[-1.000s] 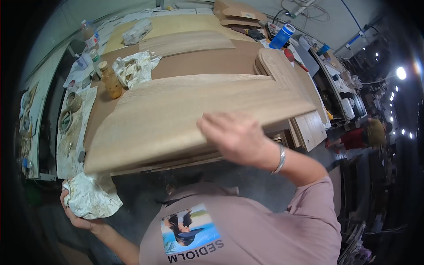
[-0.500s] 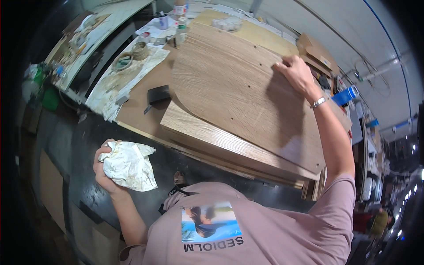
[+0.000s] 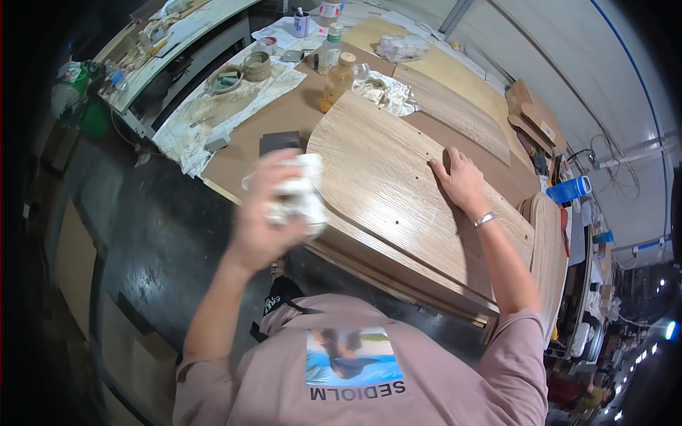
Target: The person wipes and sands the edges and surfaces of several wooden furniture panels with a cloth and a sanding block.
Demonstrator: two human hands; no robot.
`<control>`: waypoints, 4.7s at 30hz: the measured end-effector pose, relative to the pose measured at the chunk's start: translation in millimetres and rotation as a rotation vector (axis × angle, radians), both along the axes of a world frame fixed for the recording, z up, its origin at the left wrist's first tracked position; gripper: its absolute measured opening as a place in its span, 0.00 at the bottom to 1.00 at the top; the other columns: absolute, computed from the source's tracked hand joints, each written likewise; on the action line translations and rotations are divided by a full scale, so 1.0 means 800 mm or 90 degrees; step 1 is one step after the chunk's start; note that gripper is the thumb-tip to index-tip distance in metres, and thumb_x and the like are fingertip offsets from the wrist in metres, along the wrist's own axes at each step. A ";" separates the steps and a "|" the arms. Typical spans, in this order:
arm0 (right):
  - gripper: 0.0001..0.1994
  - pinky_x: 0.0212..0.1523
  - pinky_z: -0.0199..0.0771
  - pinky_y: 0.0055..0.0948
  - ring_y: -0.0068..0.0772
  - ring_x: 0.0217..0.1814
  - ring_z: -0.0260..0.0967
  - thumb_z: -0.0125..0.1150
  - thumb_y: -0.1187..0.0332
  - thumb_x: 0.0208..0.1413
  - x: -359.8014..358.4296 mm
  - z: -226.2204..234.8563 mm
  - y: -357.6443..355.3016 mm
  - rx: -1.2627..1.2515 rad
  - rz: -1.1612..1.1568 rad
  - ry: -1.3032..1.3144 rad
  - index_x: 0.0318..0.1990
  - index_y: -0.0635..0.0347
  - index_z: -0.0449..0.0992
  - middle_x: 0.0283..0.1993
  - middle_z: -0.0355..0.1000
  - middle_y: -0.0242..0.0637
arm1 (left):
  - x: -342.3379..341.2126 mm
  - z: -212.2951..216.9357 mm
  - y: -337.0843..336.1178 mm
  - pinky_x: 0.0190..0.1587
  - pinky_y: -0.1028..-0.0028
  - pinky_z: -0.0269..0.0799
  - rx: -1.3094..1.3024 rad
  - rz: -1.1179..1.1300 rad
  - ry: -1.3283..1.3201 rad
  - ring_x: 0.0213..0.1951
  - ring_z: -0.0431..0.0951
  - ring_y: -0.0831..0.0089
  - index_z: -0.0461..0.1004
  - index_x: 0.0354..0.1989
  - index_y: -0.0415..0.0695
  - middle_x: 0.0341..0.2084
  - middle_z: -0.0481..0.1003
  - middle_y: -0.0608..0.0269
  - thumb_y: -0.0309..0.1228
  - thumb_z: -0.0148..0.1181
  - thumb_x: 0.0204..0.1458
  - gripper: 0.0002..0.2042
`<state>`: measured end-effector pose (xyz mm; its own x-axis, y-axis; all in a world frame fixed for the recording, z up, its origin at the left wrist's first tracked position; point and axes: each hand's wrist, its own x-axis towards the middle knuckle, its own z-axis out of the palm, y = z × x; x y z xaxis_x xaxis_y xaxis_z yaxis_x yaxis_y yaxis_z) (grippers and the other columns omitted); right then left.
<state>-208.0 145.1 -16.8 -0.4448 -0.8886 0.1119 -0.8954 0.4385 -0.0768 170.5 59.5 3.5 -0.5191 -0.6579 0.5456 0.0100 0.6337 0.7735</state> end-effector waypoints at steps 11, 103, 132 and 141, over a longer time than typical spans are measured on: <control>0.23 0.51 0.71 0.43 0.51 0.49 0.72 0.63 0.54 0.53 0.019 -0.016 -0.002 -0.154 -0.069 -0.026 0.50 0.61 0.76 0.45 0.76 0.48 | -0.007 -0.067 -0.215 0.39 0.70 0.74 0.158 0.011 -0.039 0.32 0.78 0.69 0.76 0.37 0.38 0.29 0.79 0.60 0.24 0.64 0.46 0.09; 0.11 0.44 0.76 0.45 0.56 0.37 0.76 0.64 0.69 0.45 0.040 0.006 -0.090 -0.304 -0.430 -0.053 0.31 0.69 0.78 0.32 0.76 0.57 | -0.052 -0.100 -0.195 0.43 0.77 0.68 0.474 -0.416 -0.160 0.36 0.71 0.81 0.74 0.36 0.34 0.31 0.76 0.67 0.21 0.58 0.52 0.05; 0.16 0.33 0.76 0.33 0.36 0.27 0.77 0.68 0.64 0.42 -0.252 0.023 0.329 -0.481 -0.484 -0.164 0.33 0.71 0.80 0.26 0.78 0.47 | -0.321 -0.006 0.094 0.60 0.33 0.51 -0.470 -0.507 -0.404 0.63 0.63 0.44 0.76 0.52 0.48 0.59 0.68 0.52 0.45 0.66 0.42 0.27; 0.18 0.33 0.76 0.31 0.34 0.28 0.77 0.68 0.63 0.41 -0.262 -0.005 0.346 -0.594 -0.315 -0.331 0.33 0.72 0.80 0.27 0.78 0.47 | -0.337 -0.008 0.114 0.62 0.33 0.47 -0.457 -0.506 -0.408 0.64 0.63 0.44 0.78 0.49 0.47 0.58 0.70 0.52 0.45 0.65 0.42 0.25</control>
<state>-417.9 421.7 -21.1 -0.9020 -0.2762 0.3317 -0.4103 0.3099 -0.8577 -99.3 150.5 -3.0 -0.9412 0.3009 0.1536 0.3324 0.9060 0.2621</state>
